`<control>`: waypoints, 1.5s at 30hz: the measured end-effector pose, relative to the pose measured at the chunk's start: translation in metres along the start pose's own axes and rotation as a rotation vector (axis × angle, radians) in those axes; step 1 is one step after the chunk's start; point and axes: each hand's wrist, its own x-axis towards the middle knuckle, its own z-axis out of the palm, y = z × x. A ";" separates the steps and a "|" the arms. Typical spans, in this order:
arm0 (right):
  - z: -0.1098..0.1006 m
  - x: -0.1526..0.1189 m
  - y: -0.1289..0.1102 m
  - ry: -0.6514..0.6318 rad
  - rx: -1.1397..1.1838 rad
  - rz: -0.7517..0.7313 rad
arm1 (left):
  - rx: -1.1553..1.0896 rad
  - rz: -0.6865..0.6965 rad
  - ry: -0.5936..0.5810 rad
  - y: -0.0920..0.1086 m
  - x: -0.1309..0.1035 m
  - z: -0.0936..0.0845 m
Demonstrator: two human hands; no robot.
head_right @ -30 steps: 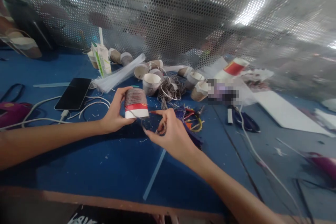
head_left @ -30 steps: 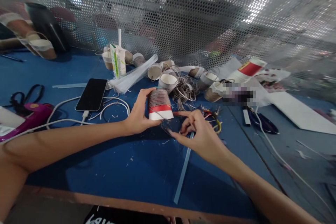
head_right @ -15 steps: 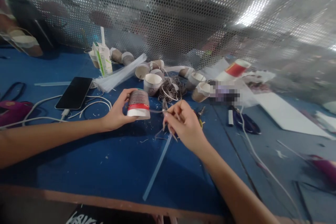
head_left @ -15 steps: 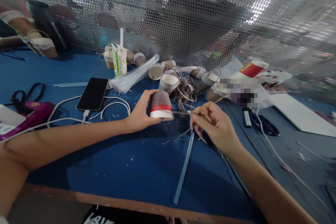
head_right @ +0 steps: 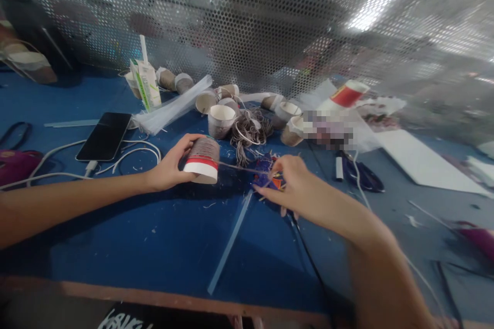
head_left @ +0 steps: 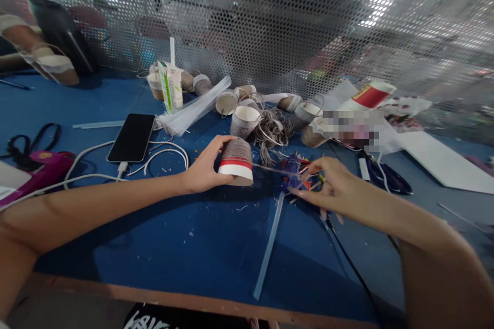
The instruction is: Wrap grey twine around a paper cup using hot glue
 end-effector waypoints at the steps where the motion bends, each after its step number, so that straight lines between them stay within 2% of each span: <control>1: -0.008 -0.003 0.003 0.062 -0.001 0.045 | 0.005 0.007 -0.006 0.001 0.000 0.000; 3: -0.019 -0.007 0.005 0.190 0.106 0.056 | 0.037 0.038 -0.004 0.004 0.000 0.001; 4: -0.022 -0.008 0.004 0.298 0.202 -0.004 | 0.064 0.058 0.001 0.005 0.000 0.001; 7: -0.009 -0.008 -0.009 0.622 0.535 -0.363 | 0.158 0.120 0.017 0.008 0.000 0.001; 8: 0.002 -0.006 -0.015 0.598 0.654 -0.453 | 0.192 0.136 0.023 0.008 0.000 0.001; 9: 0.016 -0.004 -0.020 0.494 0.785 -0.528 | 0.226 0.146 0.029 0.009 -0.001 0.001; 11: 0.045 -0.001 -0.026 0.202 0.931 -0.603 | 0.289 0.160 0.046 0.010 -0.001 0.002; 13: 0.072 0.003 -0.029 -0.012 0.943 -0.612 | 0.332 0.188 0.059 0.009 -0.002 0.002; 15: 0.090 0.004 -0.028 -0.144 0.894 -0.598 | 0.360 0.231 0.058 0.008 -0.003 0.003; 17: 0.097 0.004 -0.027 -0.186 0.851 -0.567 | 0.384 0.274 0.052 0.007 -0.004 0.004; 22: 0.096 0.004 -0.026 -0.101 0.845 -0.544 | 0.433 0.345 0.085 0.008 -0.005 0.006; 30: 0.093 0.003 -0.031 0.398 1.018 -0.494 | 0.453 0.313 0.059 0.012 -0.005 0.004; 32: 0.091 0.002 -0.030 0.477 1.028 -0.513 | 0.456 0.310 0.063 0.012 -0.006 0.004; 34: 0.090 0.000 -0.029 0.438 0.924 -0.578 | 0.467 0.325 0.087 0.012 -0.006 0.005; 37: 0.092 -0.002 -0.030 0.291 0.612 -0.726 | 0.503 0.355 0.123 0.010 -0.008 0.008; 40: 0.095 -0.004 -0.033 0.227 0.415 -0.818 | 0.554 0.348 0.128 0.009 -0.009 0.009; 42: 0.097 -0.005 -0.033 0.218 0.386 -0.817 | 0.573 0.350 0.127 0.009 -0.009 0.010; 45: 0.097 -0.004 -0.022 0.299 0.479 -0.740 | 0.551 0.395 0.132 0.010 -0.008 0.009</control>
